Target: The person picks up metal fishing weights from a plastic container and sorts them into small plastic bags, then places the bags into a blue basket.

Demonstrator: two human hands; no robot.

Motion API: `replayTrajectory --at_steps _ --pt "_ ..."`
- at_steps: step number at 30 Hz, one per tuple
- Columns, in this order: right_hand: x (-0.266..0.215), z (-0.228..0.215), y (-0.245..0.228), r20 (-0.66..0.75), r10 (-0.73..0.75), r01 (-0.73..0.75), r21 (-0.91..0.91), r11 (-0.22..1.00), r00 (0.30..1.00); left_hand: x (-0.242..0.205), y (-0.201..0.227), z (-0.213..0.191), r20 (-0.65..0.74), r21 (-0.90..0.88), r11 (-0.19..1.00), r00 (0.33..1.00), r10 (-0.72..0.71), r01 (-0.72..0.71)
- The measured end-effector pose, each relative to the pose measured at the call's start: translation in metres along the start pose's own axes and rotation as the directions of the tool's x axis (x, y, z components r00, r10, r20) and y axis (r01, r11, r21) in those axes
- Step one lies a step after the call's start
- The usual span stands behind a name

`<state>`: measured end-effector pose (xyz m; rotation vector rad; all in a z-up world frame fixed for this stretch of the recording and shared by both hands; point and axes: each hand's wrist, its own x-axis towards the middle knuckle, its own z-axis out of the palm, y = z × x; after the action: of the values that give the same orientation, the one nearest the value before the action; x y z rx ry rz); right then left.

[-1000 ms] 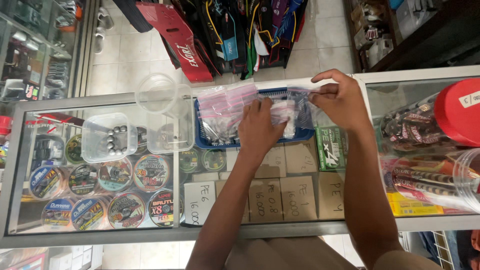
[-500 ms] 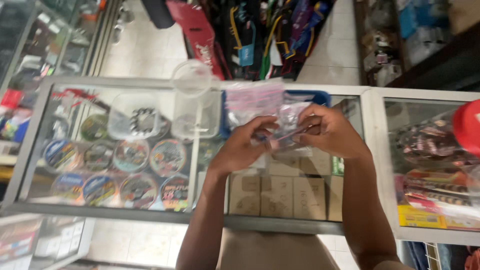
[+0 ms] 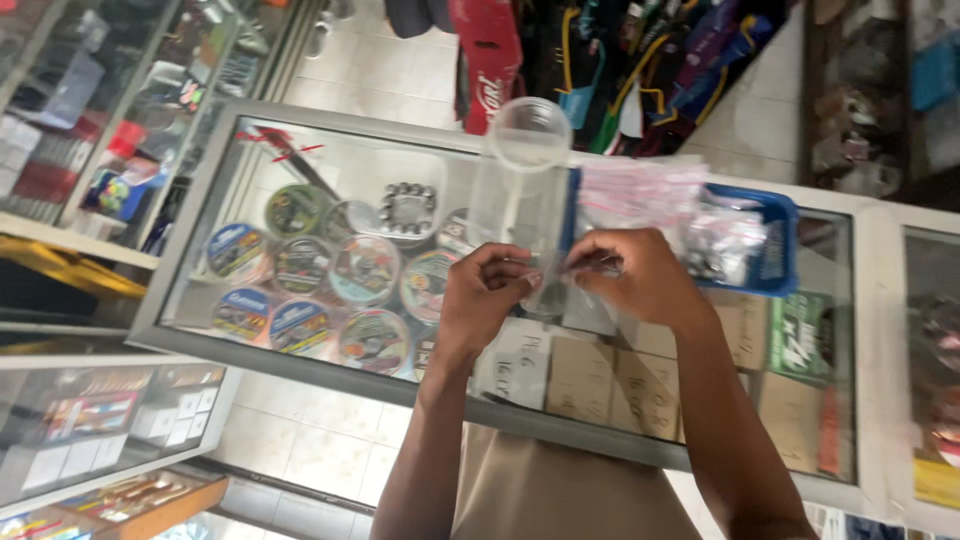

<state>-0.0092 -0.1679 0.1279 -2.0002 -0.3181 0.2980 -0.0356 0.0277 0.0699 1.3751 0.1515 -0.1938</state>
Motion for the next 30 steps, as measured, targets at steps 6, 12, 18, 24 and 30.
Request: replayTrajectory --at_steps 6,12,18,24,30 --pt "0.007 0.043 -0.025 -0.007 -0.141 0.139 -0.114 0.984 0.99 -0.001 -0.003 -0.034 -0.116 -0.076 0.997 0.993 0.02 -0.029" --pt "0.021 0.083 -0.028 0.031 0.085 -0.089 0.181 0.979 0.996 -0.01 0.006 -0.047 -0.178 -0.025 1.0 0.984 0.011 -0.016" --pt "0.033 0.103 -0.007 -0.016 0.191 -0.172 0.372 0.912 0.981 -0.015 0.014 -0.057 -0.15 -0.097 0.995 0.987 -0.052 0.037" --pt "0.037 0.108 -0.022 -0.095 0.153 -0.109 0.364 0.925 0.984 -0.012 0.008 -0.061 -0.186 -0.169 0.986 0.982 -0.039 0.008" --pt "0.037 0.114 -0.016 -0.104 0.066 -0.027 0.342 0.939 0.992 -0.012 0.012 -0.061 -0.258 -0.047 0.996 0.964 0.058 -0.073"
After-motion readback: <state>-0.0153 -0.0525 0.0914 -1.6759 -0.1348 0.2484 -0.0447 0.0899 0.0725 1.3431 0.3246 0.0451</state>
